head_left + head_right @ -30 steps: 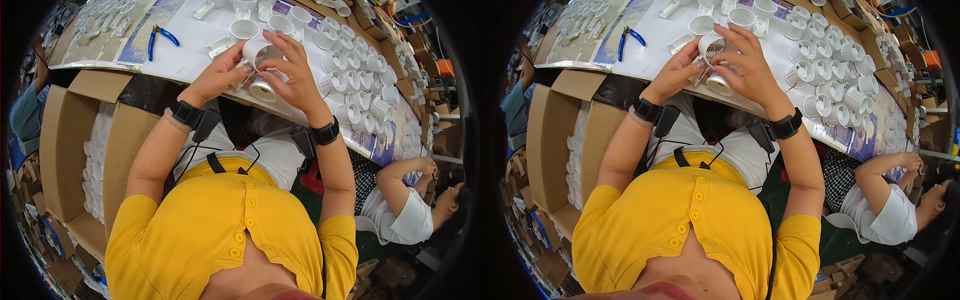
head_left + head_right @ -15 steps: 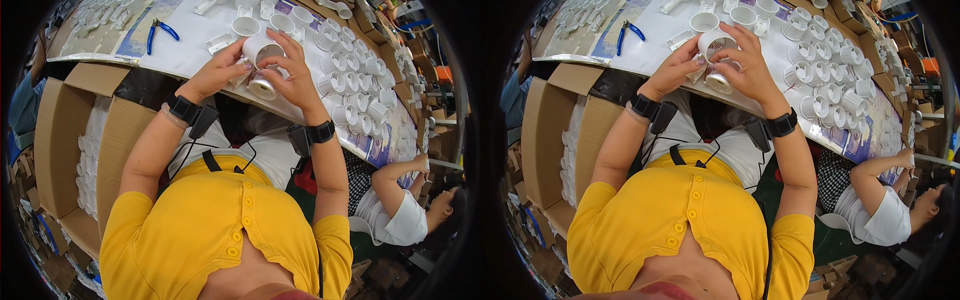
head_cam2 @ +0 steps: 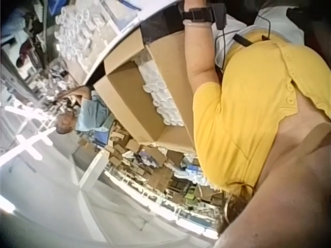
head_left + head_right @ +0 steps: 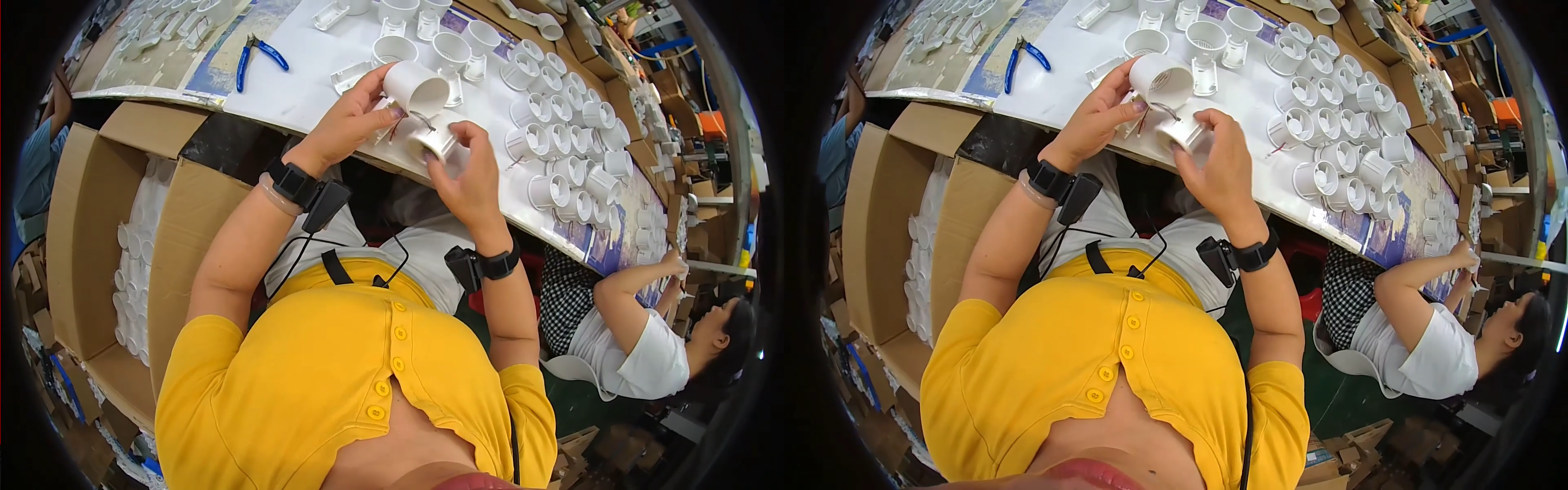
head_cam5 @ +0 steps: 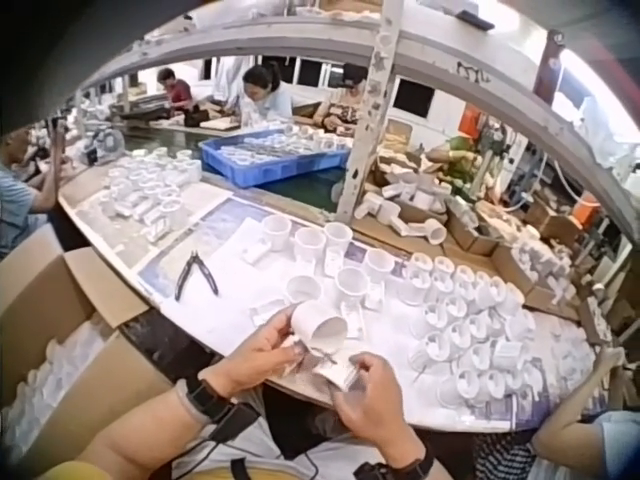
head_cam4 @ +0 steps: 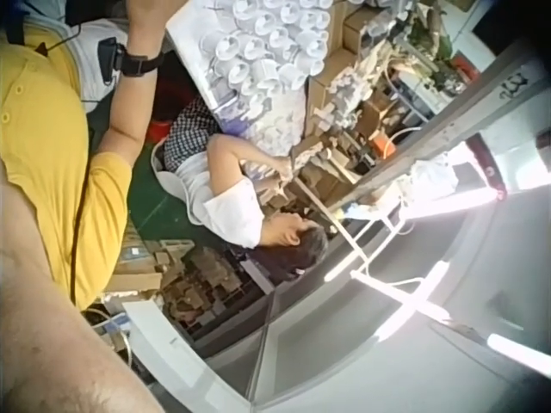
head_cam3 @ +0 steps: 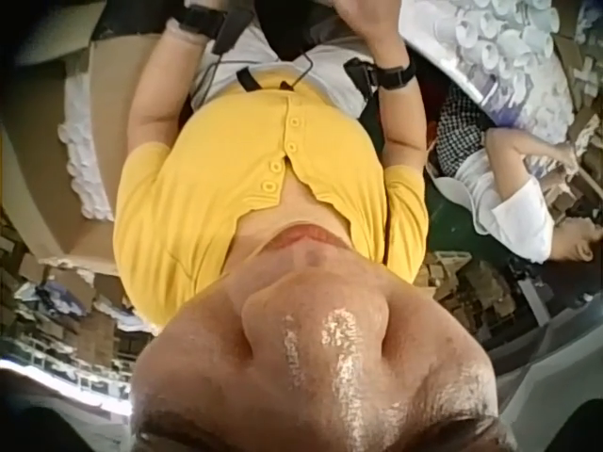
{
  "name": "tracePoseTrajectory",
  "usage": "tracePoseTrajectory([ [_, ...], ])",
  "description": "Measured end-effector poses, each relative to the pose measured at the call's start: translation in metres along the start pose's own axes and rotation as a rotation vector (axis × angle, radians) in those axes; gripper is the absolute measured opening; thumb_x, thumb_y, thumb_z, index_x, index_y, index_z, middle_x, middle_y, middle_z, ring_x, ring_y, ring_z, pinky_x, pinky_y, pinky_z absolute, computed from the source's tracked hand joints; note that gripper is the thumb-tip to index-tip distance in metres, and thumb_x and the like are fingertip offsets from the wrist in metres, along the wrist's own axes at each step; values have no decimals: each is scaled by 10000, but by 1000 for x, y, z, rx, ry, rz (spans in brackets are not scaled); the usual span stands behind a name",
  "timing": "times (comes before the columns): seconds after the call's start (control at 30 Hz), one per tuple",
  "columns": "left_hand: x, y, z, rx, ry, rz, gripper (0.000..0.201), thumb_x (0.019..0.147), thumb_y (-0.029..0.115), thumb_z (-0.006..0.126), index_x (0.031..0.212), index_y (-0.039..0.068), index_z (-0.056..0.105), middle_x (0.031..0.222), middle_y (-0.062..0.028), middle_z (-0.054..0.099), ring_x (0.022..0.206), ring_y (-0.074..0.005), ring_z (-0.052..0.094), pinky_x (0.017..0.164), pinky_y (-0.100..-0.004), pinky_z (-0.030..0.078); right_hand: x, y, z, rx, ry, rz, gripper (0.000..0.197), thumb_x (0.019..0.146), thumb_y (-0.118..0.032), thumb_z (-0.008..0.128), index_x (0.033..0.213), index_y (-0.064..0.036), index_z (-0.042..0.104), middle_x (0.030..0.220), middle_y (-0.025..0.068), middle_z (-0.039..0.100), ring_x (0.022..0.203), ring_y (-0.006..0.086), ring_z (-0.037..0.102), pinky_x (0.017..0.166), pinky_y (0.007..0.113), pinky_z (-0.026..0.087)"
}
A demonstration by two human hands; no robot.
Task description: The person trims a white plastic housing using shears, places it into a box, and picks up another housing. They then thread the wires of a small fan through the housing and press the fan into place by hand.
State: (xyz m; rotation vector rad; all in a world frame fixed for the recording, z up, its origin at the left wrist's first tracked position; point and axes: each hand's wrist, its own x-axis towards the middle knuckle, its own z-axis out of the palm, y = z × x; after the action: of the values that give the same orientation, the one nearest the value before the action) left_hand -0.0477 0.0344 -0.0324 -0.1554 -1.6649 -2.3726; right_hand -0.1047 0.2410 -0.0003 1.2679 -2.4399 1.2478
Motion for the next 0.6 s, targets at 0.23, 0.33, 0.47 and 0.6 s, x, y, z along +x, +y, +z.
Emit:
tracePoseTrajectory([
  [0.23, -4, 3, 17, 7, -42, -133, 650, 884, 63, 579, 1442, 72, 245, 1176, -93, 531, 995, -144, 559, 779, -286, 491, 27, -15, -59, -170, -147, -287, 399, 760, -89, 702, 1126, -29, 554, 1107, 112, 611, 1022, 263, 562, 906, 324, 436],
  [0.33, -4, 6, 28, -110, -52, -280, 625, 881, 63, 574, 1422, 80, 262, 1138, -121, 546, 955, -162, 581, 767, -287, 495, 44, -6, -68, -16, -259, -265, 317, 810, -83, 660, 1115, -32, 588, 1104, 98, 621, 1044, 249, 558, 902, 320, 437],
  [0.47, -2, 10, 37, -132, -74, -337, 574, 871, 49, 569, 1372, 52, 288, 1089, -155, 562, 913, -185, 604, 736, -293, 505, 65, 23, -60, 187, -354, -279, 202, 902, -76, 555, 1085, -39, 634, 1096, 85, 631, 1037, 189, 561, 887, 297, 438],
  [0.6, 4, 12, 41, -62, -26, -401, 514, 857, 64, 558, 1317, 19, 334, 1073, -170, 580, 895, -202, 619, 671, -303, 524, 68, 39, -52, 310, -406, -147, 204, 954, -112, 497, 1059, -35, 655, 1075, 65, 639, 1023, 153, 553, 875, 283, 437],
])
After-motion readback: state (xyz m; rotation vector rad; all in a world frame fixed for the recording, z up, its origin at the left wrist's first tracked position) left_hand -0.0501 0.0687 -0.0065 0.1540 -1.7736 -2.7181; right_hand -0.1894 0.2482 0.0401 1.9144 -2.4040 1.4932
